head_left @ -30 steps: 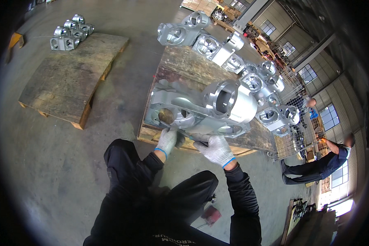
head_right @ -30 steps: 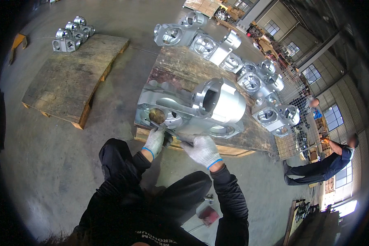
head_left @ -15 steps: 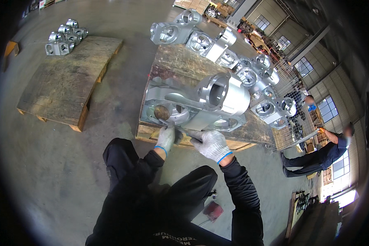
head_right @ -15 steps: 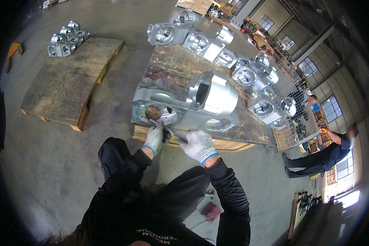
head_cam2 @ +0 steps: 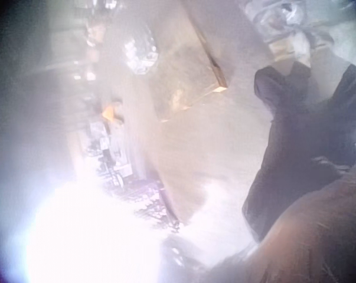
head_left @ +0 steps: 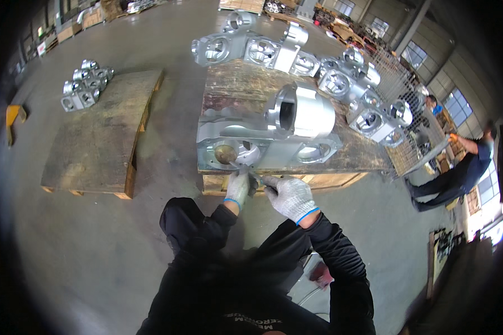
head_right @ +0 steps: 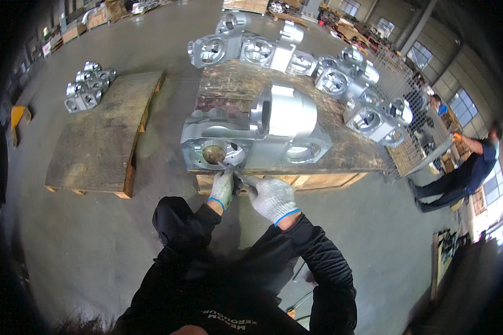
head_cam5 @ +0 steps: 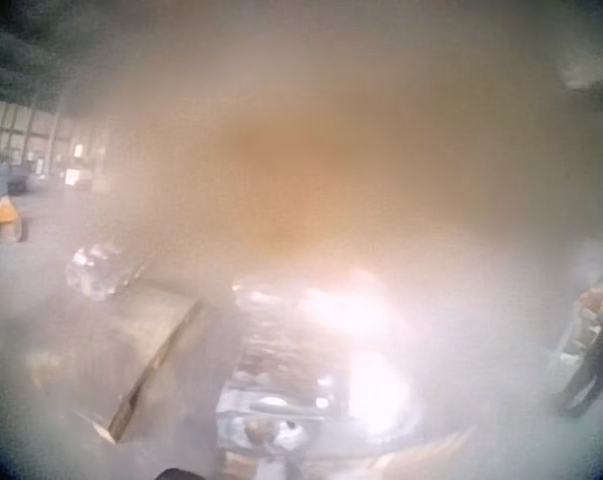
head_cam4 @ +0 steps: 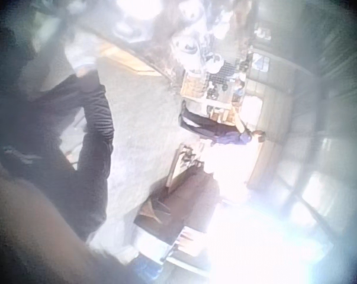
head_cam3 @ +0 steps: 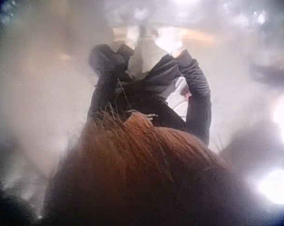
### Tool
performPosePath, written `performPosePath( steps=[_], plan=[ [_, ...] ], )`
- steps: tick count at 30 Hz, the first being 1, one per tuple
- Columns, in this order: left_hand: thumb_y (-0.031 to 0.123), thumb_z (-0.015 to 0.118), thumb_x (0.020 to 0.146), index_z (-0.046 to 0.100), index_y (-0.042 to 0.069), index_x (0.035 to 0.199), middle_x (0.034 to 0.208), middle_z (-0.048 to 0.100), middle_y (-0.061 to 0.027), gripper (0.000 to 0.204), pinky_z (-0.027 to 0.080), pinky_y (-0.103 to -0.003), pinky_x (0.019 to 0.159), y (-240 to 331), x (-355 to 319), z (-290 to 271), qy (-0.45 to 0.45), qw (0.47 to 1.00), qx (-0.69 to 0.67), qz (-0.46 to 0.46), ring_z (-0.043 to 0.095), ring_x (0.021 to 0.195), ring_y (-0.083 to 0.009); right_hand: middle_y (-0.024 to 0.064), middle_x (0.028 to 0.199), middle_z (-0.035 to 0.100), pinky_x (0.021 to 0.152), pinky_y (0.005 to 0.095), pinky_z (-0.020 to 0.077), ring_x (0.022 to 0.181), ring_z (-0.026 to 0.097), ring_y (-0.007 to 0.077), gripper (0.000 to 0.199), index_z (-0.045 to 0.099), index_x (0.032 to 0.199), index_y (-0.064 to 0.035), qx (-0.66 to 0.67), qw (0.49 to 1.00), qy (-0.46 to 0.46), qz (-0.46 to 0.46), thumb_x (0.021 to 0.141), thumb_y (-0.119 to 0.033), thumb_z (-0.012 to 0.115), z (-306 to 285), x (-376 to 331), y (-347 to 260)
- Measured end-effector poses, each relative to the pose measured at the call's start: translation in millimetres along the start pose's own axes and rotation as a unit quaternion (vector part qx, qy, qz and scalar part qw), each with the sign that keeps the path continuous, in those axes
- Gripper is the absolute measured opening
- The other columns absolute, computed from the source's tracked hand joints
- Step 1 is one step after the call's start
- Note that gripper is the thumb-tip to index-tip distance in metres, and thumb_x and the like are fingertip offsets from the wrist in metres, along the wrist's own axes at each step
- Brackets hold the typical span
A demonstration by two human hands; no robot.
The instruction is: The person deburrs and smooths the edges of a large aluminum casting using a metal file and a hammer. The person repeatedly files edges and taps the part with a hammer while rotating it on a wooden pallet.
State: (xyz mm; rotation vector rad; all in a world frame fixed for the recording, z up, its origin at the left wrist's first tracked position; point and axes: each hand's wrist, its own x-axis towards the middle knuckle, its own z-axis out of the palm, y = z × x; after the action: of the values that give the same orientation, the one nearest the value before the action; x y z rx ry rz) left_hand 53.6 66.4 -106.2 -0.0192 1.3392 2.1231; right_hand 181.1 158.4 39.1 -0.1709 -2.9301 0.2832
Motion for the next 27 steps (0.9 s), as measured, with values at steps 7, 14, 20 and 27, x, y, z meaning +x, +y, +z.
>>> performPosePath(
  steps=[7, 14, 20, 27],
  plan=[
    [0.044, 0.044, 0.102, 0.069, 0.005, 0.073, 0.072, 0.066, -0.0232, 0.055, 0.053, -0.054, 0.061, 39, -18, -36, 0.068, 0.644, 0.71, 0.275, 0.067, 0.064, -0.0409, 0.0248, 0.097, 0.07, 0.076, 0.0455, 0.0573, 0.087, 0.07, 0.0396, 0.054, 0.058, 0.137, -0.0119, 0.197, 0.977, 0.017, 0.077, 0.087, -0.024, 0.071, 51, -64, 18],
    [0.016, 0.061, 0.098, 0.065, 0.005, 0.104, 0.092, 0.068, -0.0144, 0.013, 0.053, -0.041, 0.072, 191, -73, 67, 0.059, 0.617, 0.515, 0.592, 0.067, 0.083, -0.0327, 0.0218, 0.11, 0.072, 0.081, 0.0349, 0.0569, 0.097, 0.072, 0.0251, 0.055, 0.057, 0.131, 0.0031, 0.509, 0.825, 0.016, 0.247, 0.083, -0.014, 0.076, 101, -124, 21],
    [0.049, 0.064, 0.092, 0.055, 0.003, 0.127, 0.114, 0.06, -0.0217, 0.059, 0.055, -0.044, 0.083, 231, -49, 172, 0.065, 0.547, 0.548, 0.63, 0.065, 0.095, -0.0399, 0.0158, 0.108, 0.072, 0.087, 0.0304, 0.0533, 0.098, 0.068, 0.0168, 0.046, 0.061, 0.127, 0.0015, 0.579, 0.775, 0.007, 0.254, 0.086, -0.012, 0.074, 132, -121, 13],
    [0.021, 0.055, 0.096, 0.066, 0.005, 0.103, 0.099, 0.066, -0.0185, 0.021, 0.054, -0.045, 0.08, 227, -2, 188, 0.049, 0.543, 0.55, 0.633, 0.066, 0.092, -0.0377, 0.0104, 0.107, 0.069, 0.087, 0.0306, 0.0518, 0.096, 0.064, 0.0153, 0.044, 0.056, 0.133, 0.0005, 0.677, 0.686, -0.027, 0.265, 0.094, -0.016, 0.07, 165, -122, 15]
  ],
)
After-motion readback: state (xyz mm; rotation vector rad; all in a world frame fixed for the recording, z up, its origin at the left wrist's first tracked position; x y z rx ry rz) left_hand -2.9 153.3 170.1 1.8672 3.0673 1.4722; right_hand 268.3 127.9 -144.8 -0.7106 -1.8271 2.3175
